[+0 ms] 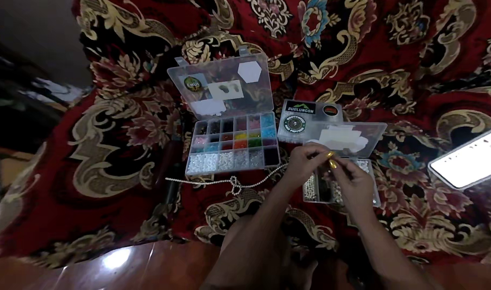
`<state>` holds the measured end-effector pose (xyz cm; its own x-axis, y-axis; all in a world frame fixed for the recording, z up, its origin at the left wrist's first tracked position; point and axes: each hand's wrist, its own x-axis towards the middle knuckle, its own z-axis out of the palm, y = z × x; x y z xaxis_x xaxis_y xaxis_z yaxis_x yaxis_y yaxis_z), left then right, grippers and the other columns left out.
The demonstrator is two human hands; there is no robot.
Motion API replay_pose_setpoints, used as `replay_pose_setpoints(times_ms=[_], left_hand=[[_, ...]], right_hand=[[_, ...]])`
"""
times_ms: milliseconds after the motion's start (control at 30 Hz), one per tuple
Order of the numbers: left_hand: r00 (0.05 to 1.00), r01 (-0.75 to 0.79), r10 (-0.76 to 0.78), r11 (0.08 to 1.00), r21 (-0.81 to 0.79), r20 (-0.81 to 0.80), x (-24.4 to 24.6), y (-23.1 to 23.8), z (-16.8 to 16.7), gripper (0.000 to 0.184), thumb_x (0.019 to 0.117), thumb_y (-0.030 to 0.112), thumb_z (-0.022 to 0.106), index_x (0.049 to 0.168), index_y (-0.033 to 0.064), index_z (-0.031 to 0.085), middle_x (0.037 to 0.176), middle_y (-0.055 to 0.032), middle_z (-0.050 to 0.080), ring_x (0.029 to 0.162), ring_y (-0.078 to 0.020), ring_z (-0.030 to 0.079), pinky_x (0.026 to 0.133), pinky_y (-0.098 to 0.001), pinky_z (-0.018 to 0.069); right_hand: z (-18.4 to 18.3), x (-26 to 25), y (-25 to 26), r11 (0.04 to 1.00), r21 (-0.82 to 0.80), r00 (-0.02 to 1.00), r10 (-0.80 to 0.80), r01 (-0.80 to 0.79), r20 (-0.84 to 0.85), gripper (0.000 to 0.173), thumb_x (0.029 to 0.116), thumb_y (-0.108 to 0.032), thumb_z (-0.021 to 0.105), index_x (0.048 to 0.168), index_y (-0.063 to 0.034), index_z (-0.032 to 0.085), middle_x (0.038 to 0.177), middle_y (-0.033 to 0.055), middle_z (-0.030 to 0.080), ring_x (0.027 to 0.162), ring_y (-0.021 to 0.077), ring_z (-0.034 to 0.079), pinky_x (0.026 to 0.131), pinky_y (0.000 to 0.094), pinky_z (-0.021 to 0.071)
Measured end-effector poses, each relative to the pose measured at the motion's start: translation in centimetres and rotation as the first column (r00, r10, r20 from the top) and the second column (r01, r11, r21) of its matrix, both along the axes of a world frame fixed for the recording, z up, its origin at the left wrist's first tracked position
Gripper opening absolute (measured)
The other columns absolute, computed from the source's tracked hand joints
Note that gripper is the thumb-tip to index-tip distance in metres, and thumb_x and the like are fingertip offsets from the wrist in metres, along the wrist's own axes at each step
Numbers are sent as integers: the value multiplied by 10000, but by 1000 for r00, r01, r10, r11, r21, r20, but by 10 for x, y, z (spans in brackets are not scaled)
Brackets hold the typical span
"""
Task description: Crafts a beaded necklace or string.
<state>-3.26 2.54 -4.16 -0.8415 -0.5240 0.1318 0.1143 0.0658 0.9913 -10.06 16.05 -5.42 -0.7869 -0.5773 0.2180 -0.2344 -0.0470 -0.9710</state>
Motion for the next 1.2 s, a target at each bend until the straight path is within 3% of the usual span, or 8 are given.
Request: replay_pose_setpoints(times_ms=[200,333,467,567,667,933,1067,1200], left_hand=[[1000,22,-22,1000,-7,15,0,-1,1,128,973,55,621,965,-19,726,1015,-35,690,863,-16,637,783,-193,544],[973,63,31,917,-394,229,8,-12,7,196,987,192,654,1034,35,762,995,-66,719,874,-93,661,825,-274,546],[806,327,135,710,-624,576,15,-15,19,226,1003,171,621,1075,6,758,1066,-197,725,1048,-364,686,982,-562,486],[610,512,147,677,-529,779,6,-5,26,230,1021,105,566,1137,0,736,1215,-231,667,1196,-397,611,1062,-571,430],[547,559,197,637,-531,813,-2,7,21,228,1012,43,532,1136,-36,706,1288,-239,626,1235,-400,582,1040,-557,438],[514,546,266,632,-550,816,-9,15,19,267,990,-42,507,1182,-21,692,1339,-231,602,1273,-398,554,1052,-555,422],[514,544,260,638,-545,818,-10,12,16,257,1007,-4,499,1178,-25,690,1343,-225,604,1275,-391,560,1051,-545,434],[777,251,135,830,-499,615,6,-12,13,244,1009,145,595,1134,-32,707,1143,-212,680,1077,-326,662,982,-478,519]], right_hand=[[-4,-2,0,1000,-16,999,0,-1,-41,137,934,-50,649,1000,30,738,856,10,739,707,19,701,669,186,614],[-1,-3,2,1000,-20,999,-2,1,-43,136,936,-51,646,997,31,736,838,5,738,707,15,701,671,179,611],[2,-4,3,1000,-19,999,-16,15,-46,140,931,-46,631,990,26,736,828,-3,738,708,10,702,675,170,606],[3,-4,3,999,-34,999,-21,19,-40,129,930,-40,638,988,22,736,826,-7,735,707,11,700,672,166,605],[3,-5,3,999,-48,998,-20,18,-54,128,927,-44,643,983,22,736,823,-7,735,705,14,699,665,167,603],[1,-6,4,999,-47,994,-17,12,-110,143,927,-87,651,974,-1,755,875,0,737,705,-17,666,618,133,564],[-2,-10,4,998,-63,985,-38,28,-167,149,920,-85,654,964,2,767,1041,78,740,842,10,688,676,142,569],[0,-10,4,996,-83,991,-31,20,-131,123,910,-66,678,942,16,763,1110,113,725,885,45,706,712,167,595]])
